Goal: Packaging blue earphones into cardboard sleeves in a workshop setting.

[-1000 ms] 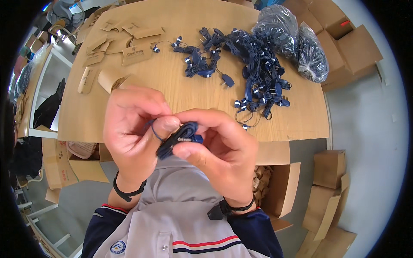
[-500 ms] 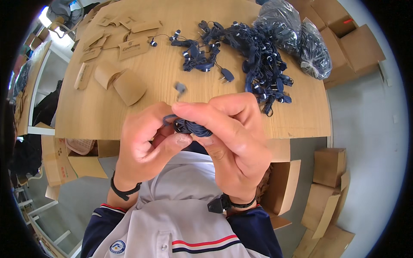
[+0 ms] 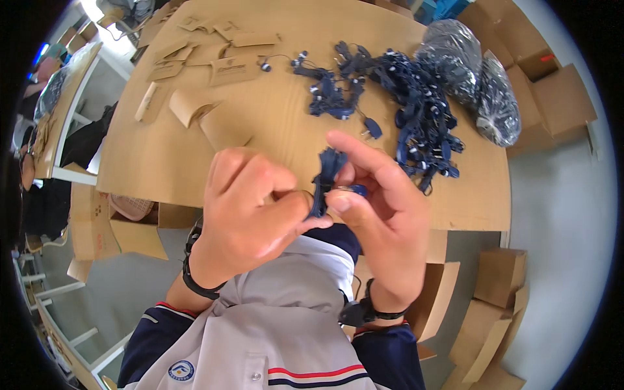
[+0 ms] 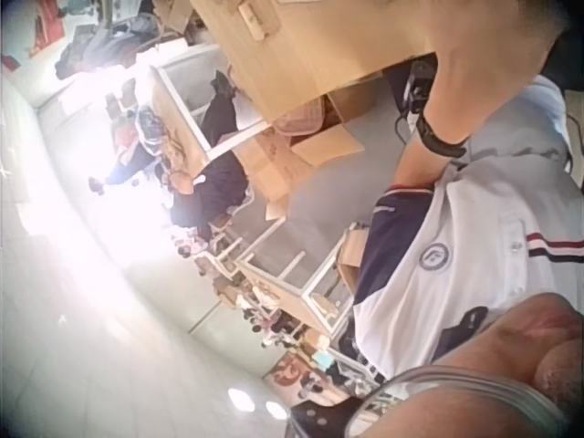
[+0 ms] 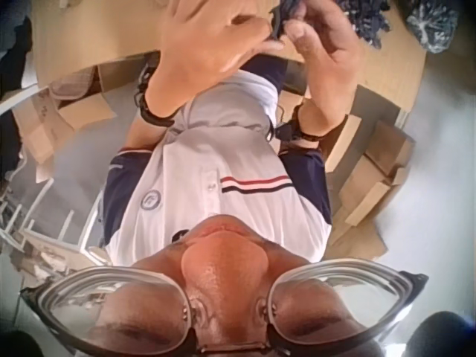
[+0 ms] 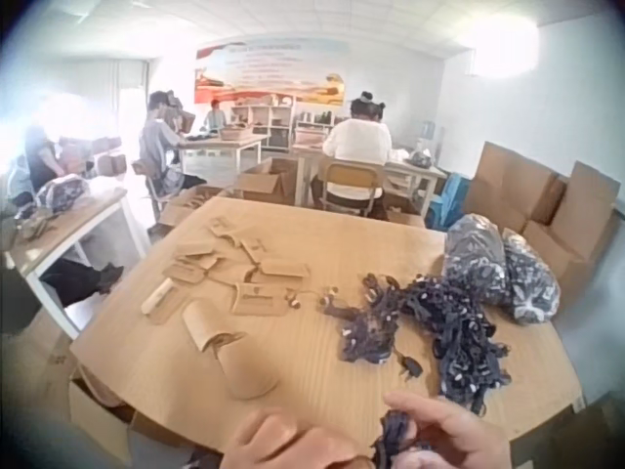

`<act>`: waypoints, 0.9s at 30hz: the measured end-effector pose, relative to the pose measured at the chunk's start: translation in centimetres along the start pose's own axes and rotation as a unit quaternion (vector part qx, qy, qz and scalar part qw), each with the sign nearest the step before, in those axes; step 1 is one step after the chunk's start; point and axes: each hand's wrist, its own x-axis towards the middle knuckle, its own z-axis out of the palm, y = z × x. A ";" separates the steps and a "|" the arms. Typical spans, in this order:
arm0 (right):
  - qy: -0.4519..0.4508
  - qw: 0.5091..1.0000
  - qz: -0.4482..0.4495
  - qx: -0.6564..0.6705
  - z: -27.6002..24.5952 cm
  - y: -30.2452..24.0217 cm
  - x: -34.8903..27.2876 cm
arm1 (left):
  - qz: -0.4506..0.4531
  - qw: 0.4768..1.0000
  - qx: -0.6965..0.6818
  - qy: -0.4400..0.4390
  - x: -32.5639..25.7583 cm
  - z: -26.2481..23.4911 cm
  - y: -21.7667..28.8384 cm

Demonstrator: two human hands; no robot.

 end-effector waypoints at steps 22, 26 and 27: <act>-0.002 0.780 -0.508 -0.365 0.2 -5.2 5.1 | -0.202 0.937 -0.024 -0.284 0.7 -8.0 -7.7; 0.034 0.786 -0.480 -0.389 -0.1 -6.9 6.6 | 0.010 0.934 0.192 -0.302 -1.5 -6.6 -12.0; 0.035 0.782 -0.483 -0.393 -0.3 -7.2 7.3 | 0.013 0.936 0.191 -0.296 -1.4 -6.5 -12.1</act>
